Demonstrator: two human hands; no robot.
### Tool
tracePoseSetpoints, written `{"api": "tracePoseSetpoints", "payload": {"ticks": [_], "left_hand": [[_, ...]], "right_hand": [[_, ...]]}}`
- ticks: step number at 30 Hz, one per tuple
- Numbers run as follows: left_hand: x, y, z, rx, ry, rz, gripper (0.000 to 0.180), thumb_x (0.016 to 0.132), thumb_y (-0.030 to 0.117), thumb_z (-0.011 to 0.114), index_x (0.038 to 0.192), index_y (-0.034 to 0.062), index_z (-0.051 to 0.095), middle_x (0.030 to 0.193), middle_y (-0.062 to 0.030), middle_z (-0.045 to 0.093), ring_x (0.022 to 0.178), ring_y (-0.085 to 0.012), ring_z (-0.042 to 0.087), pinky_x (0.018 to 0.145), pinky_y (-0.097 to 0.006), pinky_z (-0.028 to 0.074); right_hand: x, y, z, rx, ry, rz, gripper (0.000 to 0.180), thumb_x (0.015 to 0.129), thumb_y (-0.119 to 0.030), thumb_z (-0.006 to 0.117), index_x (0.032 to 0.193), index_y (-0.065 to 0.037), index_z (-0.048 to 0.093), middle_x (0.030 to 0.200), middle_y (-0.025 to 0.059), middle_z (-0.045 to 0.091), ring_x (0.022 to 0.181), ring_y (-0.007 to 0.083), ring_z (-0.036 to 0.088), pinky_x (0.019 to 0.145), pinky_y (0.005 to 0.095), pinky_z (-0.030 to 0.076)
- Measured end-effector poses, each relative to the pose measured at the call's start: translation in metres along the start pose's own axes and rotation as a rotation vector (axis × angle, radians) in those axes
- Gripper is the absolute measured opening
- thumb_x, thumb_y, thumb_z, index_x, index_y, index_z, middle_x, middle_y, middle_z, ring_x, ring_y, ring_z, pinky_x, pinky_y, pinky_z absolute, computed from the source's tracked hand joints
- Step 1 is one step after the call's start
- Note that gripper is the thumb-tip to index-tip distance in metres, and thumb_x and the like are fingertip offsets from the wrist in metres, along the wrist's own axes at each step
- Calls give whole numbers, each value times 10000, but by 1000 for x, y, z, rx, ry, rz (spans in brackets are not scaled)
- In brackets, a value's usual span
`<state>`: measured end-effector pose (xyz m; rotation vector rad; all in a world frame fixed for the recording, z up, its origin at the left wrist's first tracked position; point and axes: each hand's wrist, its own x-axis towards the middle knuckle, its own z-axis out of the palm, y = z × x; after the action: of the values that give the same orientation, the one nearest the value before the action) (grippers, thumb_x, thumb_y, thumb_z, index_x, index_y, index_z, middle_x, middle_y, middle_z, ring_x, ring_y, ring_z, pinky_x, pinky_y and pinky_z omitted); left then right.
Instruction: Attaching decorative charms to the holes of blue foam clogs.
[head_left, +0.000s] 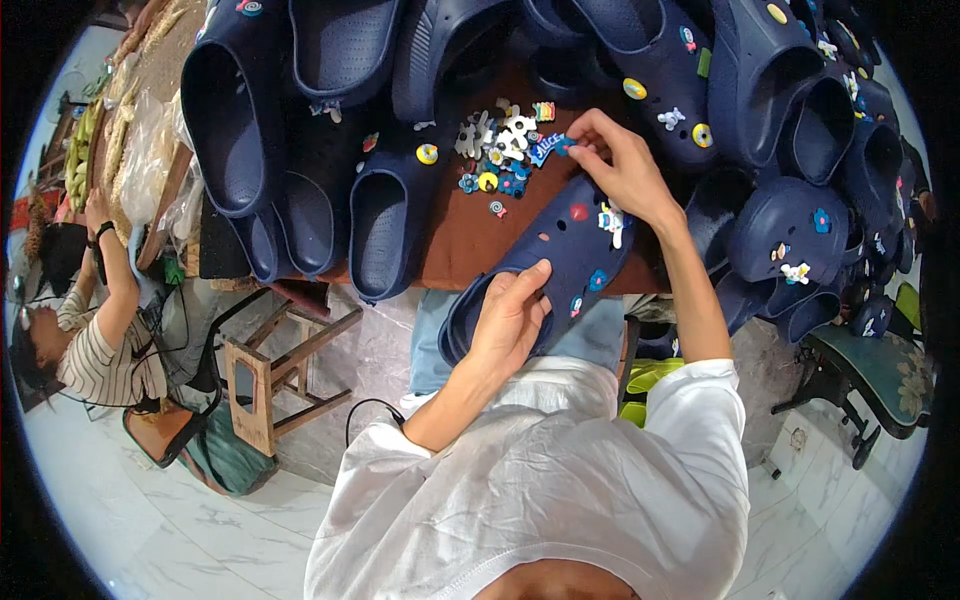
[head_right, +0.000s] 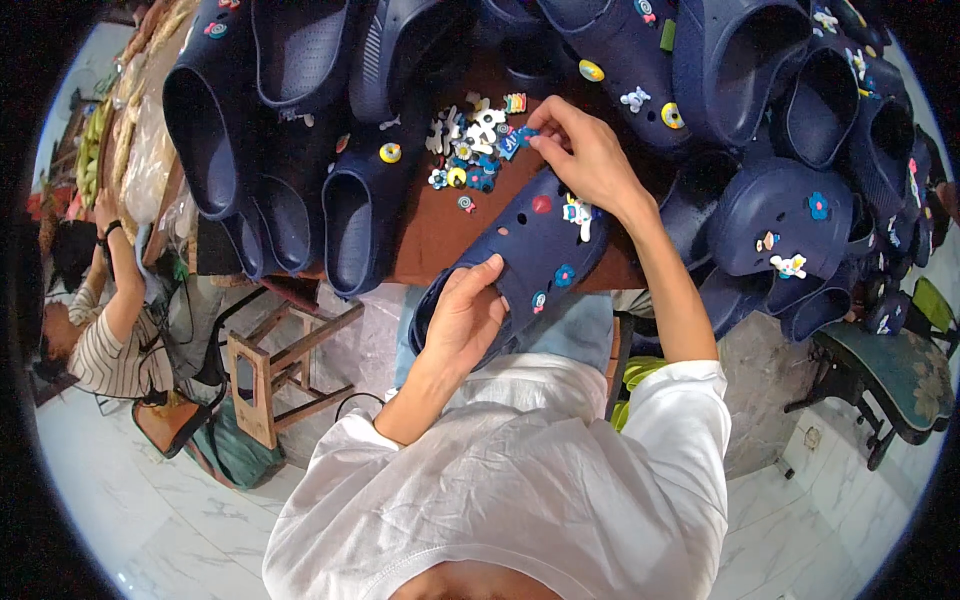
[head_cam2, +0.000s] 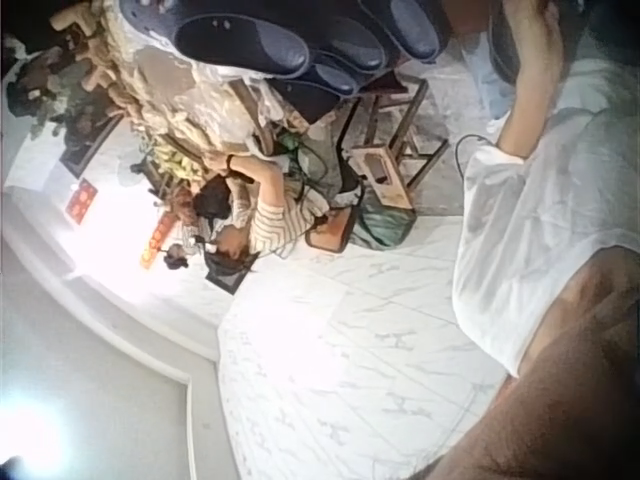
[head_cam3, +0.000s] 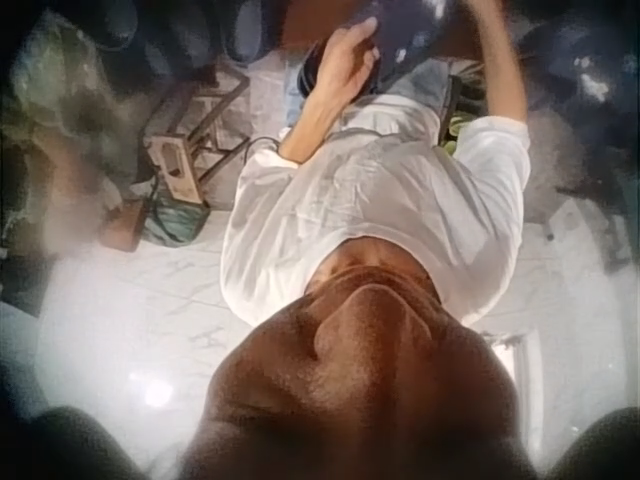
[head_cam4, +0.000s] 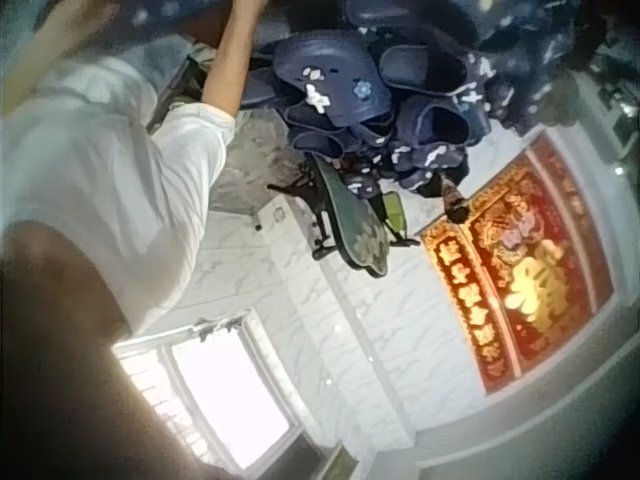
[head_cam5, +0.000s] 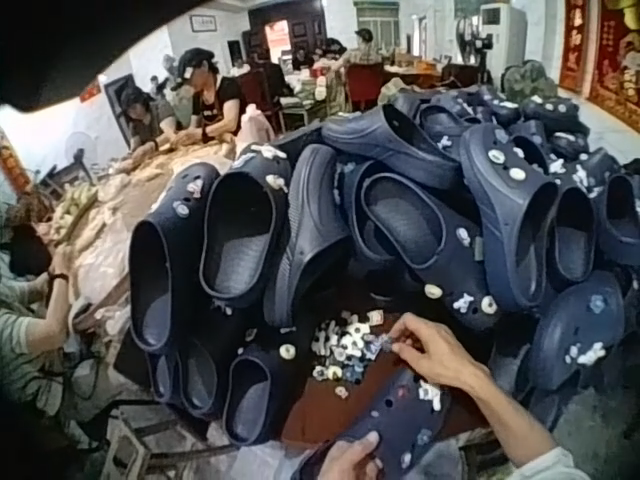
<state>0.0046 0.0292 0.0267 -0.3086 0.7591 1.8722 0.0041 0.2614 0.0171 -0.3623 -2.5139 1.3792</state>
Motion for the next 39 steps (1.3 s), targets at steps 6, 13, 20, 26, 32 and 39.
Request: {"api": "tracePoseSetpoints", "payload": {"ticks": [6,13,20,26,32,39], "left_hand": [[3,-9,-13,-38,15,-72,375,937,132,623,1249,-47,521,1207,-111,623,1098,-201,616,985,-369,480],[5,-3,6,-151,49,-83,386,931,236,645,1231,11,553,1155,-92,647,1059,-182,631,917,-358,515],[8,-12,9,8,116,-81,464,956,307,620,1318,42,501,1256,-69,604,1155,-174,589,999,-354,471],[9,-23,1,-44,213,-50,414,941,290,645,1248,33,538,1188,-72,625,1077,-169,621,939,-339,508],[7,-25,-2,8,281,19,358,944,269,645,1187,16,572,1138,-73,642,1018,-166,644,879,-339,538],[6,-20,3,39,273,-43,397,956,288,641,1211,-7,565,1156,-78,635,1047,-163,633,907,-328,525]], "right_hand": [[-45,-51,-17,86,-265,92,140,862,-68,630,983,2,624,808,55,649,753,121,630,681,276,498],[-58,-62,-5,62,-282,94,174,844,-105,659,977,6,641,852,117,671,746,208,654,701,335,517],[-64,-70,-1,-128,-267,20,164,840,-128,655,933,-4,601,813,113,636,725,247,653,656,363,504],[-70,-74,11,-243,-189,-44,158,833,-118,672,904,-13,577,809,97,621,720,249,660,636,362,498],[-80,-81,17,-348,-29,-168,128,821,-76,689,903,-35,600,825,86,606,744,261,639,649,363,498],[-97,-70,26,-481,50,-300,208,794,-52,684,997,-16,656,840,87,570,784,266,600,667,371,509]]}}
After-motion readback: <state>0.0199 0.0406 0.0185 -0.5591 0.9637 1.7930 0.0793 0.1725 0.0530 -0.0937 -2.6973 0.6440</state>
